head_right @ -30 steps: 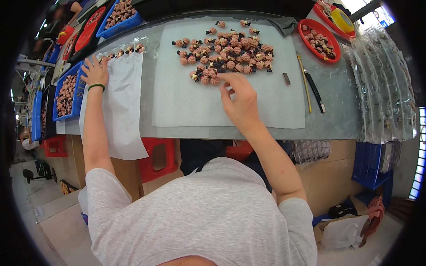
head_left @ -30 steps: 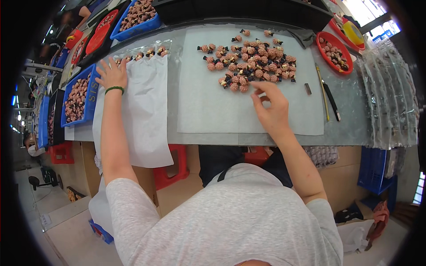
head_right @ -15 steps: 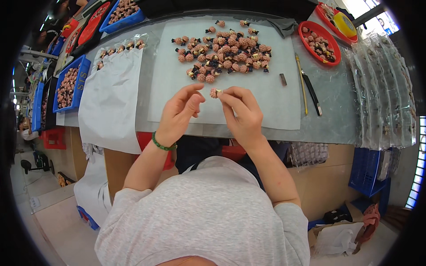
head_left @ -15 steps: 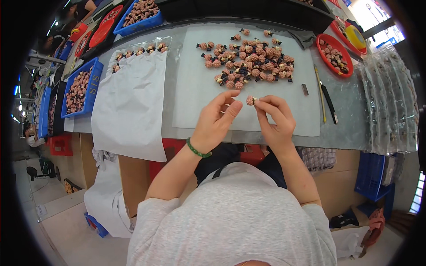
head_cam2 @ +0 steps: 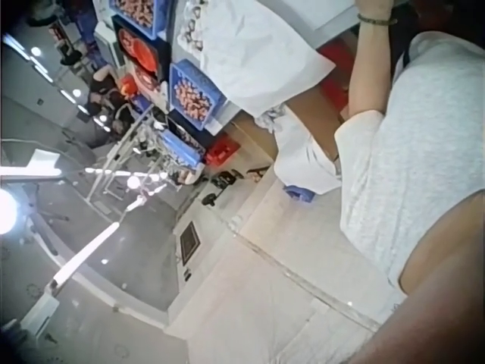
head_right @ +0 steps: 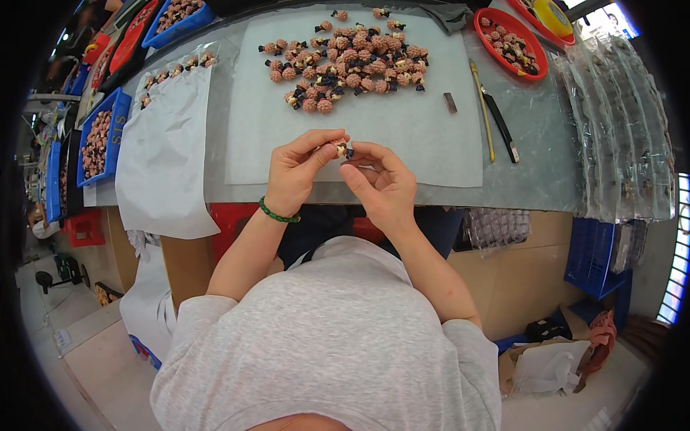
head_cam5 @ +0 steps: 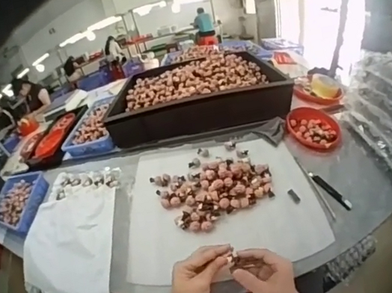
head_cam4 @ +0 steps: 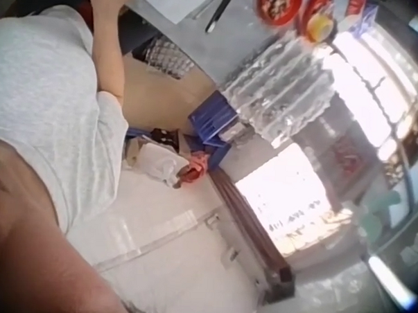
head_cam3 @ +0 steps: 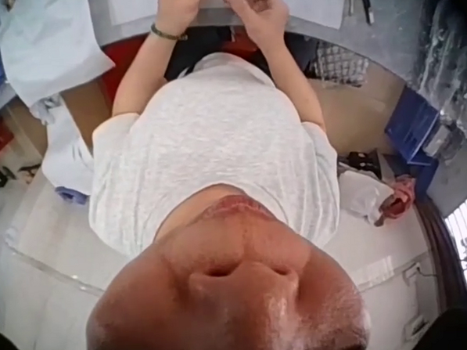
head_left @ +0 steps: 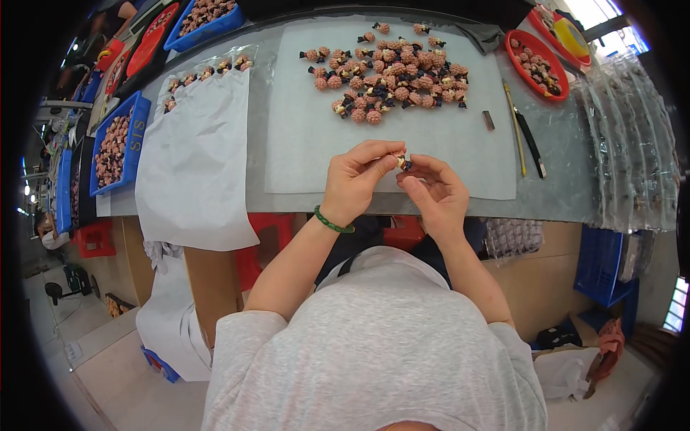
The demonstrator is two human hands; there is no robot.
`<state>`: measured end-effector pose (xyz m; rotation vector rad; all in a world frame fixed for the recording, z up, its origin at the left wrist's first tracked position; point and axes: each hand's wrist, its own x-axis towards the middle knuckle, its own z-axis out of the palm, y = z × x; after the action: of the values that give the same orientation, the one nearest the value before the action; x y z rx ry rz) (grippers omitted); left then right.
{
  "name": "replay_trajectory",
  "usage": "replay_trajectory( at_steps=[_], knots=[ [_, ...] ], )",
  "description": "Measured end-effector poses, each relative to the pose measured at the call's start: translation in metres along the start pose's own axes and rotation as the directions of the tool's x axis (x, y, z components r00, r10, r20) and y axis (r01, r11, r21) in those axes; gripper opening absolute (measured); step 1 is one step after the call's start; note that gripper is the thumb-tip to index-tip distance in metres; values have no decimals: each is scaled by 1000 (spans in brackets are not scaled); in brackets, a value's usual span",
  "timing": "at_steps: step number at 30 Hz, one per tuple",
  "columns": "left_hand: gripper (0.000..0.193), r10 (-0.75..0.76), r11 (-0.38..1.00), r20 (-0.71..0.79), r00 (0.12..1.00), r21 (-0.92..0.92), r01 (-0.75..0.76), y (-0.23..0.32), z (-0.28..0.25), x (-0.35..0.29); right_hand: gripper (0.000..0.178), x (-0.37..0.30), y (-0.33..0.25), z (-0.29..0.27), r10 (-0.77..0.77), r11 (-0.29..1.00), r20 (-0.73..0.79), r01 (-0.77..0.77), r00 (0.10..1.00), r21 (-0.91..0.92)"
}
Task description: The person assembles small plastic and metal components by hand, then places the assembled components into a structured sorting tray.
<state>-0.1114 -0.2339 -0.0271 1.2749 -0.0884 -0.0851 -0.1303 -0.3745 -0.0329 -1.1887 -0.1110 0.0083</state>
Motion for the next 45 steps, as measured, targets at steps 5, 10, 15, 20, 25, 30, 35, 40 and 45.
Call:
replay_trajectory(
  at_steps=[5, 10, 15, 20, 25, 30, 35, 40, 45],
  knots=[
    [20, -72, 994, 16, 997, -84, 73, 4, -2, -3, 18, 1, 2, 3, -50, 993, 10, 51, 999, -111],
    [22, -164, 944, -28, 986, -294, 148, 3, 0, -4, 18, 7, 8, 6, -234, 913, 51, 237, 971, -331],
    [24, -146, 958, -102, 984, -263, 115, 4, -12, -2, 19, 17, 0, 17, -284, 836, 152, 322, 947, -445],
    [23, -151, 974, -47, 987, -176, 140, 7, -19, 1, 18, 16, -4, 21, 32, 997, 99, -25, 995, -73],
    [23, -167, 983, -58, 984, -81, 162, 11, -18, 0, 18, 9, 5, 19, 74, 997, 66, -72, 995, -30],
    [24, -131, 991, -71, 989, 2, 132, 7, -17, 1, 18, 7, 8, 20, 121, 991, 9, -121, 993, 48],
    [26, -158, 985, -46, 986, 65, 161, 7, -17, 1, 17, 6, 9, 20, 150, 987, -32, -148, 988, 65],
    [29, -192, 980, -47, 980, 41, 194, 11, -19, 0, 17, 7, 10, 24, 160, 986, -39, -158, 986, 50],
    [30, -255, 967, -46, 966, -14, 254, 16, -22, -1, 16, 9, 10, 27, 134, 990, -22, -133, 991, 42]
  ],
)
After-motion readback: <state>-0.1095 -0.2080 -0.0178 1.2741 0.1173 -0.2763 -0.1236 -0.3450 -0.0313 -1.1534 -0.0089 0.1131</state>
